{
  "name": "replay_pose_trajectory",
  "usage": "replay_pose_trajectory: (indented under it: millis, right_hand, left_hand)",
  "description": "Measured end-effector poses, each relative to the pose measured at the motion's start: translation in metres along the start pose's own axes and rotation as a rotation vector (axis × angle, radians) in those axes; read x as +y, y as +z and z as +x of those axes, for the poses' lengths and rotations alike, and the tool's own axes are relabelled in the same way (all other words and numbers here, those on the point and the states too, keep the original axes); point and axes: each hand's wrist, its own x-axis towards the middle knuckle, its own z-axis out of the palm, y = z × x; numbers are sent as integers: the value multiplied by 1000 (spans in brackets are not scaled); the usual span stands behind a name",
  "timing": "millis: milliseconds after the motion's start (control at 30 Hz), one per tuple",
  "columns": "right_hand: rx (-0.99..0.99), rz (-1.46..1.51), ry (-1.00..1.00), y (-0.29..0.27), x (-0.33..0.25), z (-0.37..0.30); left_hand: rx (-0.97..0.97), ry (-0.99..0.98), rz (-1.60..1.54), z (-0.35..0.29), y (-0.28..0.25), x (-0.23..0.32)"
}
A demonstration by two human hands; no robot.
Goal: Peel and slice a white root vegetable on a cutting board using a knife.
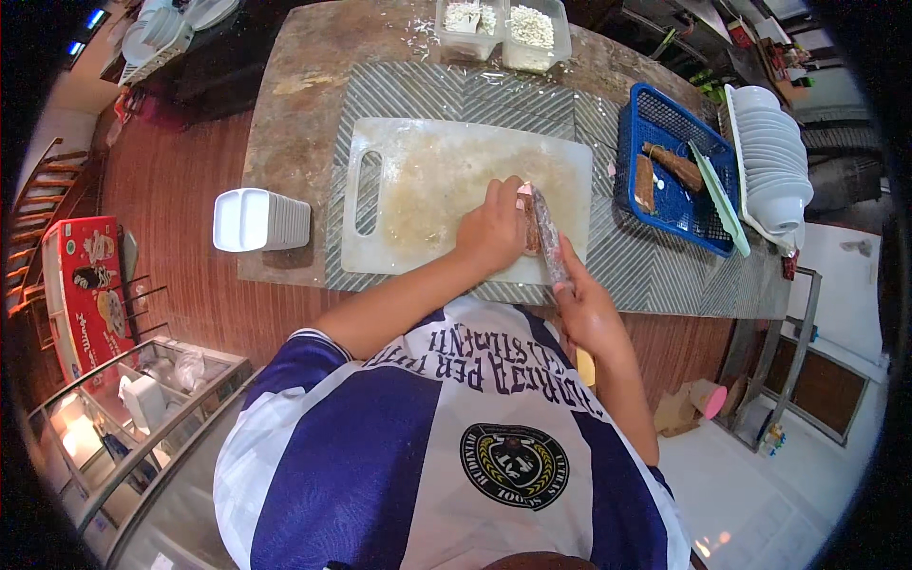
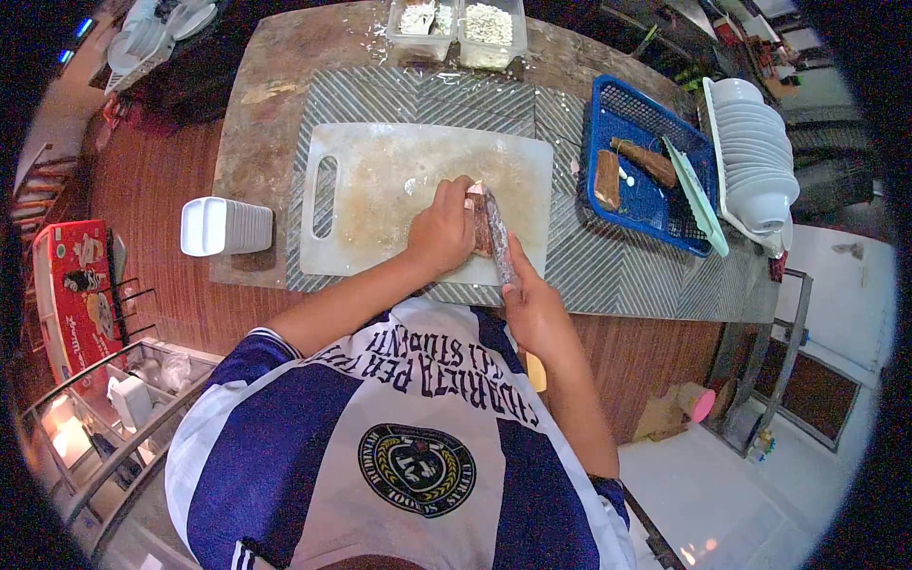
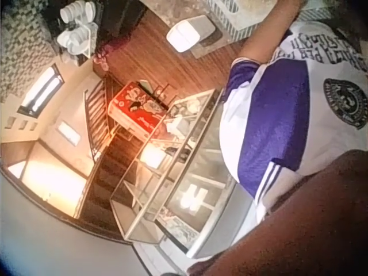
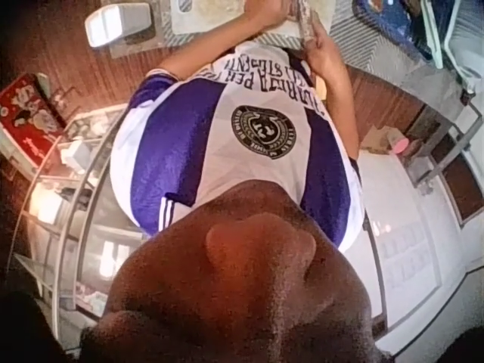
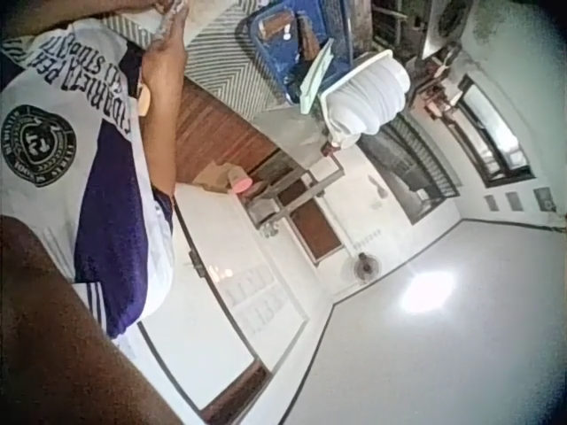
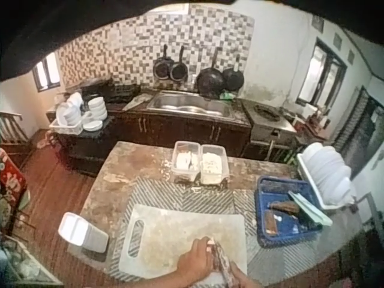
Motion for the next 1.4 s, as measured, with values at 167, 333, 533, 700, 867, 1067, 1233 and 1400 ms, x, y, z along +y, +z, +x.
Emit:
replay_pose_trajectory:
  millis: [167, 333, 533, 700, 867, 1067, 1233, 1400]
  right_hand:
    - [153, -130, -286, 10, 33, 15]
    - [-191, 397, 122, -17, 7, 9]
    - [-171, 497, -42, -2, 38, 21]
    - [39, 138, -267, 6, 32, 17]
    - [-291, 720, 157, -12, 23, 16]
    - [13, -8, -153, 11, 34, 15]
    - [90, -25, -186, 14, 29, 15]
    - [30, 293, -299, 14, 56, 27]
  left_hand:
    - [-2, 3, 15, -1, -2, 5]
    - [1, -17, 13, 0, -2, 1]
    - [9, -32, -40, 0, -5, 9]
    - [30, 1, -20, -1, -1, 2]
    - [51, 21, -31, -1, 0, 1]
    - [21, 12, -19, -2, -5, 9]
    - [50, 12, 2, 1, -2, 5]
    - [72, -2, -11, 0, -2, 5]
